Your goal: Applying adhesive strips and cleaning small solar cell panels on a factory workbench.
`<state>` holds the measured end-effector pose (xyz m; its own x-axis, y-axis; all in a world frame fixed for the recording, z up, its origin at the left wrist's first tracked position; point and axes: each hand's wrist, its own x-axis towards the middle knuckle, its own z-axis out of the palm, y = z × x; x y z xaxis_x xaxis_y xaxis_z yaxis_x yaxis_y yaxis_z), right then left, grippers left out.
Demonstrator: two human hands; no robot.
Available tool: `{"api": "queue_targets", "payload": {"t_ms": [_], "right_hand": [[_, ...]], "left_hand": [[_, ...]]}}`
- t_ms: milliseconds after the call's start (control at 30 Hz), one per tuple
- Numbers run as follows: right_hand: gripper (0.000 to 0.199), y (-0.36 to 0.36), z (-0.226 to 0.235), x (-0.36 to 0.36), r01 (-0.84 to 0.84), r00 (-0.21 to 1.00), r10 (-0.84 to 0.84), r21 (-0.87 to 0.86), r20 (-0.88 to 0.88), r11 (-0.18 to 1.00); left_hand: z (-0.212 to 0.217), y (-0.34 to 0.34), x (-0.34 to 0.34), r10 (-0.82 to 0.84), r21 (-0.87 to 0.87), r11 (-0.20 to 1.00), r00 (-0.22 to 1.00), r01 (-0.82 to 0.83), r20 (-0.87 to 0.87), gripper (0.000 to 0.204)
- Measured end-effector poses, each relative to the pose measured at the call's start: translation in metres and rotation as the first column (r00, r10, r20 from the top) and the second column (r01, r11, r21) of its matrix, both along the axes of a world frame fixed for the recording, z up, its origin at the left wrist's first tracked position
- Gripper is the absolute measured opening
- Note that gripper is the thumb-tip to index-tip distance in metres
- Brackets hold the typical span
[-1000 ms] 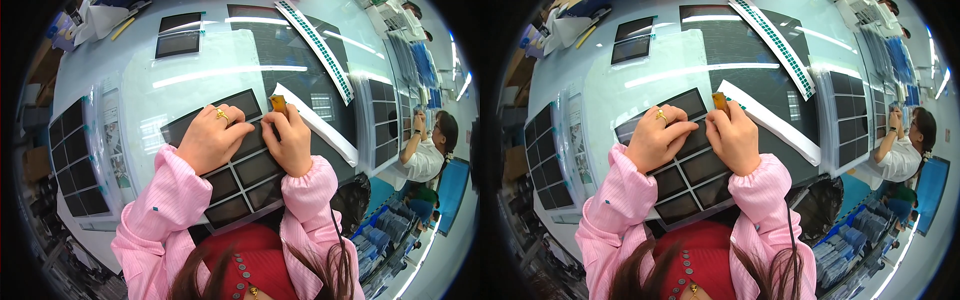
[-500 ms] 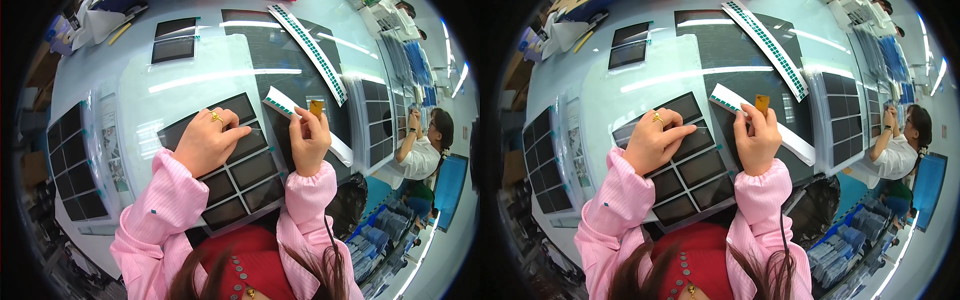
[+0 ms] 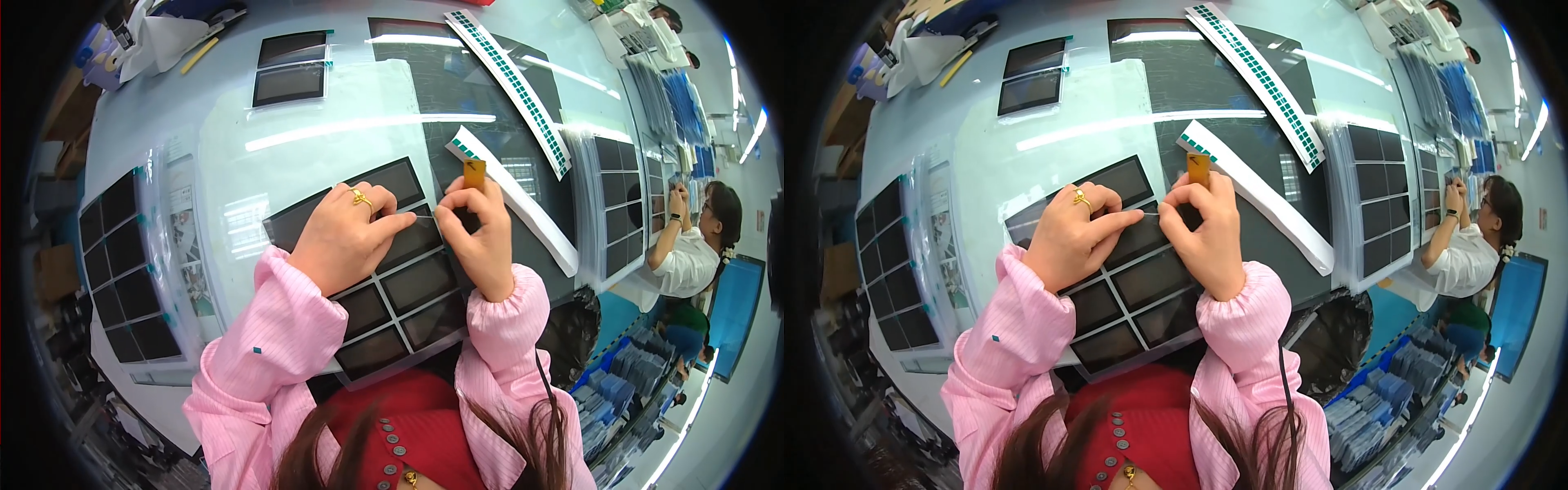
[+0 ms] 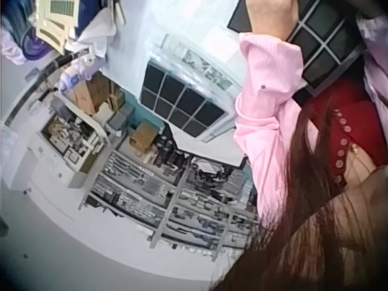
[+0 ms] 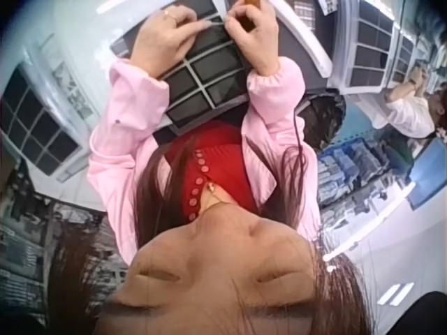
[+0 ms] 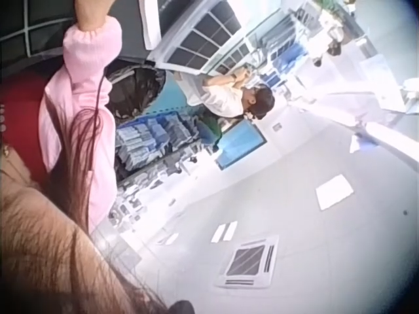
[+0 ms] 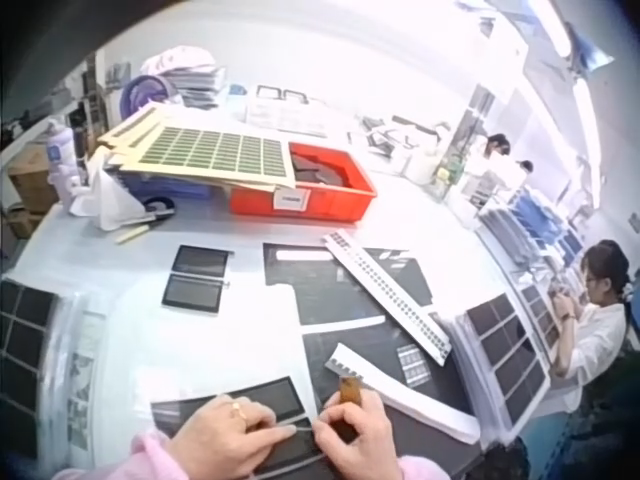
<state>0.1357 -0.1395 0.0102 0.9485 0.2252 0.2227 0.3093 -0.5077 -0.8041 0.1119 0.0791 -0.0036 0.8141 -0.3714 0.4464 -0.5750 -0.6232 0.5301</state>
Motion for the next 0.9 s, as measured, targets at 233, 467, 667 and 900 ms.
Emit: {"api": "queue_targets", "payload": {"t_ms": [233,467,667,900], "right_hand": [[0.012,-0.0003,-0.0045,0.0097,0.02,0.998,-0.025,-0.082,-0.064,0.996],[0.012,0.0021,-0.002,0.0112,0.016,0.998,-0.023,-0.112,-0.057,0.994],[0.012,0.0021,-0.0045,0.011,0.048,0.998,-0.053,-0.108,-0.044,0.993],[0.012,0.0041,-0.0057,0.011,0.064,0.997,-0.067,-0.111,-0.023,0.992]], "left_hand": [[-0.0012,0.0003,0.0014,-0.02,-0.021,1.0,1.0,0.019,-0.019,0.029],[-0.0001,-0.0001,0.0018,-0.013,-0.024,1.0,0.999,0.012,-0.044,0.03],[-0.0001,-0.0011,0.0026,-0.006,-0.021,1.0,0.999,0.005,-0.038,0.031],[0.0019,-0.0007,0.0024,-0.006,0.02,1.0,0.999,0.007,-0.047,0.021]]}}
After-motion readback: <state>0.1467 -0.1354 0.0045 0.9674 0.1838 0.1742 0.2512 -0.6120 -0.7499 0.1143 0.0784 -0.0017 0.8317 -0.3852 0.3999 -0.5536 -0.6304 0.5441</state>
